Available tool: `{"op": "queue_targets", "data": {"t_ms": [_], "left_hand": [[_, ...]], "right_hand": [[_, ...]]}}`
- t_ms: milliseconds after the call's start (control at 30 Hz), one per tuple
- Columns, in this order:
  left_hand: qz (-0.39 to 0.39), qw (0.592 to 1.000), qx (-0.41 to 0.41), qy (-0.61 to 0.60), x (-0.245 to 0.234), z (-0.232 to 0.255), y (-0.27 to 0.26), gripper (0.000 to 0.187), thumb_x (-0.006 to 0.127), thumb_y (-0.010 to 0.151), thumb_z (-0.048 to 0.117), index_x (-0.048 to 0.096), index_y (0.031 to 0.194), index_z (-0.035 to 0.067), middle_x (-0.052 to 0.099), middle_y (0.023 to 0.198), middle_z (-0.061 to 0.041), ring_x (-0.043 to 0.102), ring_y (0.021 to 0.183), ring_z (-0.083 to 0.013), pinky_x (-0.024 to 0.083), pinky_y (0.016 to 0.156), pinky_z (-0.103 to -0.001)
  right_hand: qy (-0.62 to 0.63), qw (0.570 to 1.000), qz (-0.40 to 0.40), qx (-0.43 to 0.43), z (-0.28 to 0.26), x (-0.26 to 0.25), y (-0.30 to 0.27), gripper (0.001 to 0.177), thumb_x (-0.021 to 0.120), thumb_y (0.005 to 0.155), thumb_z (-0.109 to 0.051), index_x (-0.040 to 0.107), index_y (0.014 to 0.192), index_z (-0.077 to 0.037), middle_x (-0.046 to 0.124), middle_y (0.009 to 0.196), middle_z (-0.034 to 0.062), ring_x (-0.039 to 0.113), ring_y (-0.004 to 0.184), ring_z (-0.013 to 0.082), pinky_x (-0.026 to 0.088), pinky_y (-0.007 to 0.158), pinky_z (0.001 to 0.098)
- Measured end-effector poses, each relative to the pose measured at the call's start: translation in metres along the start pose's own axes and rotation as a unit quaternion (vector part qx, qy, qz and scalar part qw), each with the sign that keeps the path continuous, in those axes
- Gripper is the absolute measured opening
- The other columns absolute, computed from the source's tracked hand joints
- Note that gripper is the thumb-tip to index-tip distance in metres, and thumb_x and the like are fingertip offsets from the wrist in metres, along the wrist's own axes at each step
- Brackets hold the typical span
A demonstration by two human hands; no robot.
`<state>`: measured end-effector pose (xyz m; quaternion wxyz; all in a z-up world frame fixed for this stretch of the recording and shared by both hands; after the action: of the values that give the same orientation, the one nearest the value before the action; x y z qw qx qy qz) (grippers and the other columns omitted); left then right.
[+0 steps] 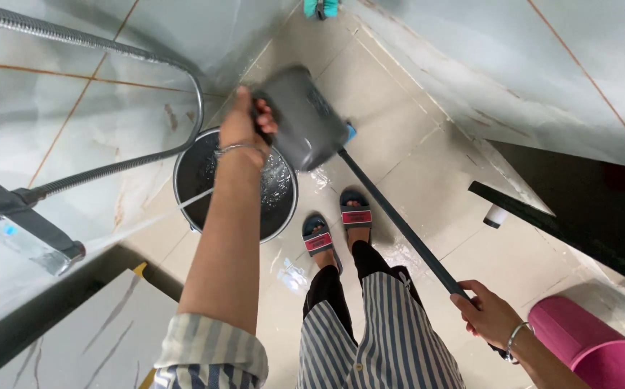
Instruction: The recorder is cleaning a bathroom by scrubbing the floor tiles with a long-handled brush and wiping the sink with a cloth.
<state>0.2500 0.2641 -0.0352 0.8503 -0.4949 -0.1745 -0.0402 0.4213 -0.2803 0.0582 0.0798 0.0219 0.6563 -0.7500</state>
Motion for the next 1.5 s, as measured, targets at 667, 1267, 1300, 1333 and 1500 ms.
{"op": "queue_targets", "data": {"t_ms": [667,1267,1300,1333,1500], "left_hand": [[0.18,0.579,0.04,0.794,-0.306,-0.166,0.121,0.049,0.06,0.1,0.048,0.072,0.121,0.005,0.07,0.124,-0.02,0.063,0.12,-0.0338,0.035,0.114,-0.047],[0.327,0.696,0.033,0.638,-0.348,-0.184,0.163,0.065,0.061,0.097,0.056,0.075,0.097,-0.008,0.072,0.1,-0.027,0.068,0.095,-0.0364,0.051,0.085,-0.044],[0.386,0.798,0.069,0.458,-0.356,-0.172,0.148,0.051,0.07,0.088,0.046,0.075,0.084,-0.004,0.074,0.084,-0.022,0.068,0.077,-0.0302,0.051,0.071,-0.042],[0.385,0.8,0.077,0.455,-0.353,-0.168,0.127,0.051,0.07,0.088,0.046,0.075,0.084,-0.004,0.074,0.084,-0.022,0.068,0.077,-0.0302,0.051,0.071,-0.042],[0.268,0.937,0.115,0.191,-0.339,-0.159,0.008,0.03,0.069,0.087,0.021,0.066,0.069,-0.003,0.065,0.064,-0.01,0.058,0.058,-0.017,0.046,0.058,-0.032]], "right_hand": [[0.012,0.998,0.041,0.051,0.2,0.021,0.146,0.044,0.069,0.097,-0.033,0.061,0.133,-0.009,0.064,0.068,0.0132,0.064,0.058,0.0213,0.057,0.053,0.0372],[-0.072,0.988,0.102,0.086,0.191,0.017,0.16,0.049,0.068,0.095,-0.037,0.063,0.134,-0.007,0.064,0.075,0.0146,0.068,0.065,0.0233,0.061,0.062,0.0373],[-0.1,0.986,0.094,0.092,0.175,0.016,0.151,0.052,0.066,0.095,-0.039,0.061,0.137,-0.009,0.064,0.076,0.0139,0.067,0.065,0.0233,0.06,0.063,0.0373],[-0.097,0.987,0.099,0.085,0.168,0.012,0.146,0.052,0.066,0.095,-0.039,0.061,0.137,-0.009,0.064,0.076,0.0139,0.067,0.065,0.0233,0.06,0.063,0.0373],[-0.141,0.984,0.088,0.061,0.164,0.015,0.137,0.061,0.061,0.093,-0.049,0.055,0.143,-0.016,0.065,0.075,0.0095,0.07,0.067,0.0203,0.06,0.064,0.0358]]}}
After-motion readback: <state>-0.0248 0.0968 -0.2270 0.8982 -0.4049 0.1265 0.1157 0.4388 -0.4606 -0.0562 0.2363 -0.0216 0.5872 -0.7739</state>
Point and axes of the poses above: each hand's wrist, its own y-axis towards the middle knuckle, its own x-axis out of the palm, z = x × y, the point moved 7 cm from there along y, towards the middle knuckle
